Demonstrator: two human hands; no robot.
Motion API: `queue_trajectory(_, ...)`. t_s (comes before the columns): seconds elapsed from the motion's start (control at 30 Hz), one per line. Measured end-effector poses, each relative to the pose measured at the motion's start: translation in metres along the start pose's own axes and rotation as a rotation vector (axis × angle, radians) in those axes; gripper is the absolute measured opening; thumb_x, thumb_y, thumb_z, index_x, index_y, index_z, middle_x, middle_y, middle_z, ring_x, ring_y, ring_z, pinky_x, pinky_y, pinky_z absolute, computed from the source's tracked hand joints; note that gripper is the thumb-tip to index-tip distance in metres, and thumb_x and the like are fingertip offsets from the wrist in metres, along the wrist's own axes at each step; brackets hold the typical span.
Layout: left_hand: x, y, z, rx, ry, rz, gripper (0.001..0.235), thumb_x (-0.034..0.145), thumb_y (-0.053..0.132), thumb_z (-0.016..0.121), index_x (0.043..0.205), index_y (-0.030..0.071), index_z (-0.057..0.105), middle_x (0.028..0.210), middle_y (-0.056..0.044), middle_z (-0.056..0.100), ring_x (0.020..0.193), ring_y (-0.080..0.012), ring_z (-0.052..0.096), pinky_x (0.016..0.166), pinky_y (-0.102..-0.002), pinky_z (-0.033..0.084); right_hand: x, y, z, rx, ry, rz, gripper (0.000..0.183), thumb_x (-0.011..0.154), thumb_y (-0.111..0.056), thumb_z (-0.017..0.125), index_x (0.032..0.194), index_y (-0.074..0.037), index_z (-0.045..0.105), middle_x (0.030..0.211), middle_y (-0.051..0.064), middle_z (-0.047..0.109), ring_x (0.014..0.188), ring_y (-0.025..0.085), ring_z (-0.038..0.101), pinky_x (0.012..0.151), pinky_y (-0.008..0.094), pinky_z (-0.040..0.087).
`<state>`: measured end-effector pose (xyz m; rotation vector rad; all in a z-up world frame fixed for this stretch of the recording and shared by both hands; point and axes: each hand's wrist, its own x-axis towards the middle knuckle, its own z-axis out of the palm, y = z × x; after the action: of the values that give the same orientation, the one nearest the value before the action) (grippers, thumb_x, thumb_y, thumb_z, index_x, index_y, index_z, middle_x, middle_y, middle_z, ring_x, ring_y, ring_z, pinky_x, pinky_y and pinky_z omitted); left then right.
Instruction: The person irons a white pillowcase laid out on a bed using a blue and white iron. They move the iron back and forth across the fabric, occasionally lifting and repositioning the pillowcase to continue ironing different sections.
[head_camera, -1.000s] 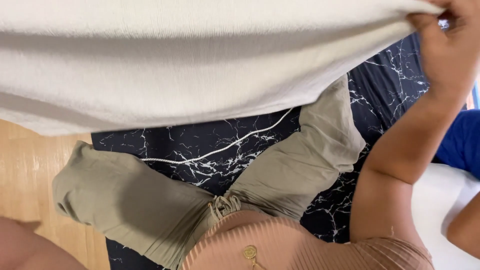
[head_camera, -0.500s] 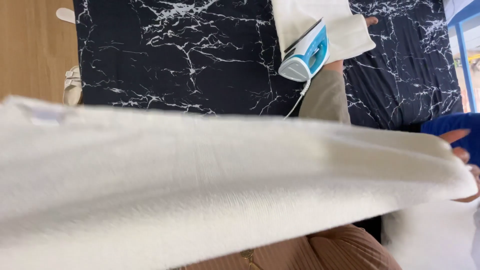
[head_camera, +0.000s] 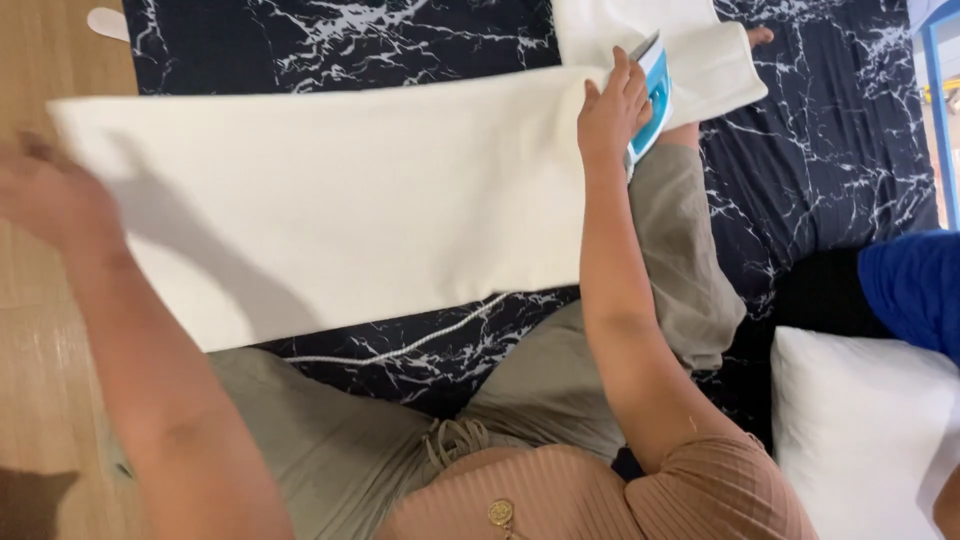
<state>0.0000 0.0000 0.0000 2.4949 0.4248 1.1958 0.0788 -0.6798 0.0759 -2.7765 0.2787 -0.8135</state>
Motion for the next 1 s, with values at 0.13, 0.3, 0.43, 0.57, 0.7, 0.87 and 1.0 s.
queue_trajectory(0.13, -0.011, 0.085, 0.0, 0.228, -0.307, -0.044, 0.049, 0.128, 0.021, 0.07, 0.159, 0.0, 0.039, 0.155, -0.031, 0.024, 0.139, -0.055, 0.04, 0.11, -0.066, 0.045, -0.024, -0.016, -0.009, -0.086, -0.072, -0.026, 0.055, 0.108, -0.025, 0.069, 0.153, -0.021, 0.038, 0.155, 0.011, 0.042, 0.145, 0.034, 0.039, 0.108, 0.062, 0.03)
queue_trajectory(0.3, -0.069, 0.154, 0.023, 0.074, -0.462, 0.252, 0.051, 0.111, 0.015, 0.075, 0.152, -0.01, 0.058, 0.15, -0.042, 0.03, 0.141, -0.0537, 0.024, 0.107, -0.073, 0.033, -0.074, -0.038, -0.015, 0.046, -0.221, -0.075, 0.049, 0.102, -0.023, 0.067, 0.145, -0.017, 0.045, 0.146, 0.01, 0.048, 0.134, 0.034, 0.048, 0.099, 0.061, 0.037)
queue_trajectory(0.43, -0.124, 0.203, 0.042, 0.03, -0.666, 0.309, 0.056, 0.109, 0.039, 0.06, 0.152, 0.003, 0.06, 0.163, -0.034, 0.026, 0.152, -0.0517, 0.017, 0.117, -0.068, 0.014, -0.132, -0.07, 0.016, -0.094, -0.254, -0.292, 0.064, 0.093, -0.041, 0.073, 0.148, -0.02, 0.049, 0.145, 0.008, 0.052, 0.135, 0.029, 0.05, 0.101, 0.049, 0.041)
queue_trajectory(0.57, -0.147, 0.234, 0.054, -0.075, -0.959, 0.219, 0.063, 0.11, 0.054, 0.034, 0.163, 0.019, 0.038, 0.17, -0.024, 0.021, 0.157, -0.0452, 0.011, 0.12, -0.069, 0.001, -0.167, -0.112, 0.006, -0.011, -0.743, -0.23, 0.061, 0.111, -0.046, 0.038, 0.166, -0.027, 0.02, 0.172, 0.011, 0.013, 0.159, 0.036, 0.01, 0.124, 0.058, 0.007)
queue_trajectory(0.7, -0.123, 0.218, 0.051, 0.007, -1.018, 0.18, 0.063, 0.109, 0.058, 0.03, 0.165, 0.028, 0.033, 0.173, -0.012, 0.02, 0.159, -0.0394, 0.008, 0.123, -0.067, -0.004, -0.154, -0.072, 0.018, -0.106, -0.766, -0.147, 0.067, 0.109, -0.057, 0.033, 0.166, -0.022, 0.022, 0.172, 0.012, 0.016, 0.159, 0.034, 0.013, 0.127, 0.054, 0.006)
queue_trajectory(0.87, -0.09, 0.148, 0.026, 0.191, -0.96, 0.019, 0.062, 0.109, 0.059, 0.026, 0.166, 0.034, 0.029, 0.173, -0.002, 0.021, 0.159, -0.0371, 0.006, 0.122, -0.07, -0.002, -0.146, -0.031, 0.021, -0.152, -0.797, 0.069, 0.064, 0.112, -0.053, 0.02, 0.167, -0.021, 0.013, 0.174, 0.007, 0.008, 0.159, 0.032, 0.006, 0.127, 0.053, 0.002)
queue_trajectory(1.0, -0.036, 0.142, -0.034, 0.21, -1.162, -0.245, 0.064, 0.105, 0.053, 0.011, 0.165, 0.031, 0.008, 0.172, 0.002, -0.003, 0.156, -0.0268, -0.01, 0.121, -0.061, -0.01, -0.143, -0.014, 0.031, -0.076, -0.666, 0.145, 0.065, 0.108, -0.047, 0.017, 0.164, -0.015, 0.014, 0.172, 0.008, 0.012, 0.158, 0.03, 0.008, 0.127, 0.047, 0.003)
